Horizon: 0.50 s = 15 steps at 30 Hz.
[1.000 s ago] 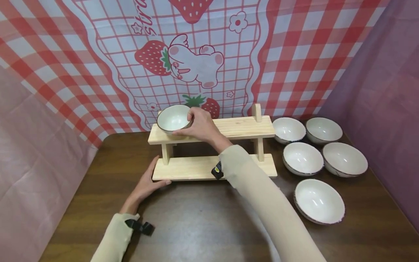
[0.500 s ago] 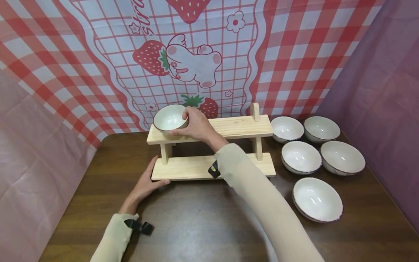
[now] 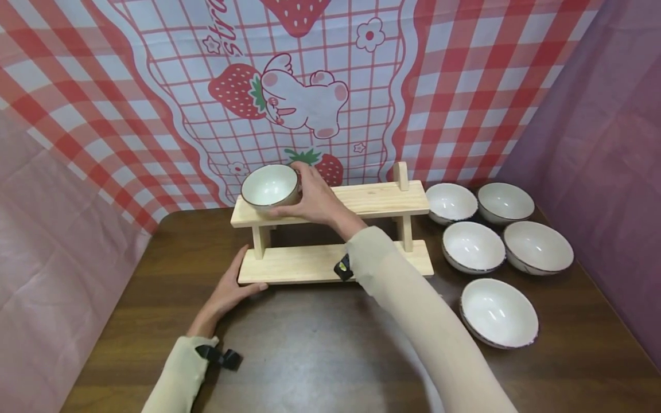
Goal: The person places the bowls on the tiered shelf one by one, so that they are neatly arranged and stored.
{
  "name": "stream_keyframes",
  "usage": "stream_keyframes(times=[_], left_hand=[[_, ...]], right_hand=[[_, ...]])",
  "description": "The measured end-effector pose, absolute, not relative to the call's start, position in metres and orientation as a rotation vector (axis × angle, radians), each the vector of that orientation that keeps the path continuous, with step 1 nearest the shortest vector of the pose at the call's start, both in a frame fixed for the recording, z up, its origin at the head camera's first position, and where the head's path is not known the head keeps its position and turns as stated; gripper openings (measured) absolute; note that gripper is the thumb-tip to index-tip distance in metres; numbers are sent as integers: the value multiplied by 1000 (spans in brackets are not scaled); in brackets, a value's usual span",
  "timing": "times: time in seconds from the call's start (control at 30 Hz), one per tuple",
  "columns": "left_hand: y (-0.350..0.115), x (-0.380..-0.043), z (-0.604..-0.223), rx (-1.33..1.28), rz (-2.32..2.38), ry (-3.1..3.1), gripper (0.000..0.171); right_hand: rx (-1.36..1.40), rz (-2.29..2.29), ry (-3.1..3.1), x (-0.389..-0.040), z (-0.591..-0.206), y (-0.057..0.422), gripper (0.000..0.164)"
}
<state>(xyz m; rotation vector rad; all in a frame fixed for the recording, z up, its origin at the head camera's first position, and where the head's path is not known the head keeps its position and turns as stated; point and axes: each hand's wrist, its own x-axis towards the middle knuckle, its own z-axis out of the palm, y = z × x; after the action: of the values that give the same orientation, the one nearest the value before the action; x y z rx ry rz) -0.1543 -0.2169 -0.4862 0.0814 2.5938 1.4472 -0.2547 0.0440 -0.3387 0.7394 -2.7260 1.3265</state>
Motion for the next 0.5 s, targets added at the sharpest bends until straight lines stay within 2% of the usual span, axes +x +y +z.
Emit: stream_keyframes(times=[0.2,0.5], left_hand=[[-216,-154,-485,94,1436,2601,110],[-216,-154,-485,90,1443,2608,111]], right_hand=[[726,1367,-2745,-251,-336,54,110],[697,1522,-2714,-245,-335,76,104]])
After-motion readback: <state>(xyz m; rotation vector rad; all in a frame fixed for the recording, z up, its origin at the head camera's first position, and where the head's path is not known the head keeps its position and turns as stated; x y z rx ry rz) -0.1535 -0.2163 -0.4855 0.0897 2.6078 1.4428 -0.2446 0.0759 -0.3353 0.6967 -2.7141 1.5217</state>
